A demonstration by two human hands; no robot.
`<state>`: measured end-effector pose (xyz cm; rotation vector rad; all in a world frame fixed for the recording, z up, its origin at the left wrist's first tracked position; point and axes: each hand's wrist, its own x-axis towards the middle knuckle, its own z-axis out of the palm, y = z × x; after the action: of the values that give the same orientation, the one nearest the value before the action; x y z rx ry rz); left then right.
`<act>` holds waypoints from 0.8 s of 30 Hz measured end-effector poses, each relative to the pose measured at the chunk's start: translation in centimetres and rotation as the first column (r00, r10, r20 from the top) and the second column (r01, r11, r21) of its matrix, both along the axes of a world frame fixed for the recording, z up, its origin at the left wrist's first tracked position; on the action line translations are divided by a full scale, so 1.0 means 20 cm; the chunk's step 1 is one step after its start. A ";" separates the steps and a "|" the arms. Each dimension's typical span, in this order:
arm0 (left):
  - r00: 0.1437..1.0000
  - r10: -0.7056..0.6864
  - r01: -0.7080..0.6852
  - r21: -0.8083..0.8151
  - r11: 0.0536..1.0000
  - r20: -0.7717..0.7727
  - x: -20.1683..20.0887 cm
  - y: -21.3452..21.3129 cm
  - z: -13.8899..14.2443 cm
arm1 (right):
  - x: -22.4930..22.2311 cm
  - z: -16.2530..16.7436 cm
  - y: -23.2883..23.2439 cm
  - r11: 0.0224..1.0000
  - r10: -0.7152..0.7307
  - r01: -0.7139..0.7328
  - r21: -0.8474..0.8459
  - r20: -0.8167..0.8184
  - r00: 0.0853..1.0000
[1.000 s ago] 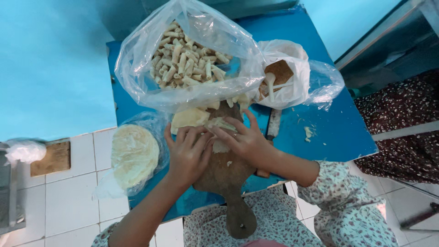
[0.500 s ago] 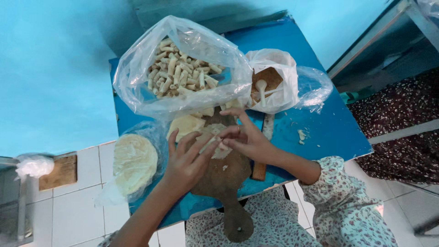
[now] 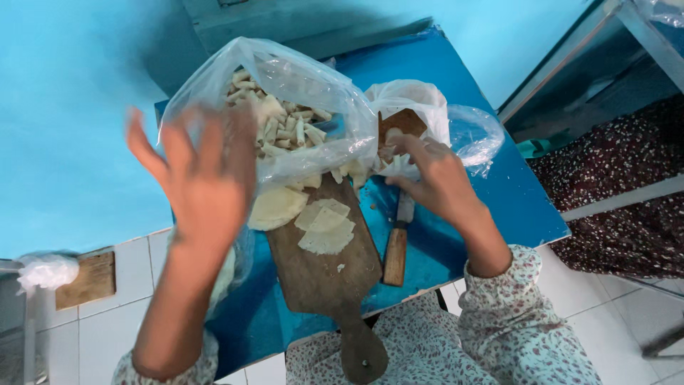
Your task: The person tears pieces from flat dough sheets on a wooden board and drops the torn pieces into a plastic bag filled with similar rolled dough pieces. Cut dough squares and a knife rest on the board as the person continues tearing and adding pieces by hand.
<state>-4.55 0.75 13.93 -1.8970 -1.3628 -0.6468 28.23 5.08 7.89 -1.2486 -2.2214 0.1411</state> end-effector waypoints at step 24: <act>0.978 0.023 0.090 -0.516 0.852 0.208 0.32 -0.39 -0.64 | 0.02 -0.26 0.25 0.964 -0.025 0.127 0.232 -0.396 0.918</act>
<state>1.92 -7.02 1.17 -2.3346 -1.7816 -0.5338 28.68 10.14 2.68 -1.0586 -1.7806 0.0649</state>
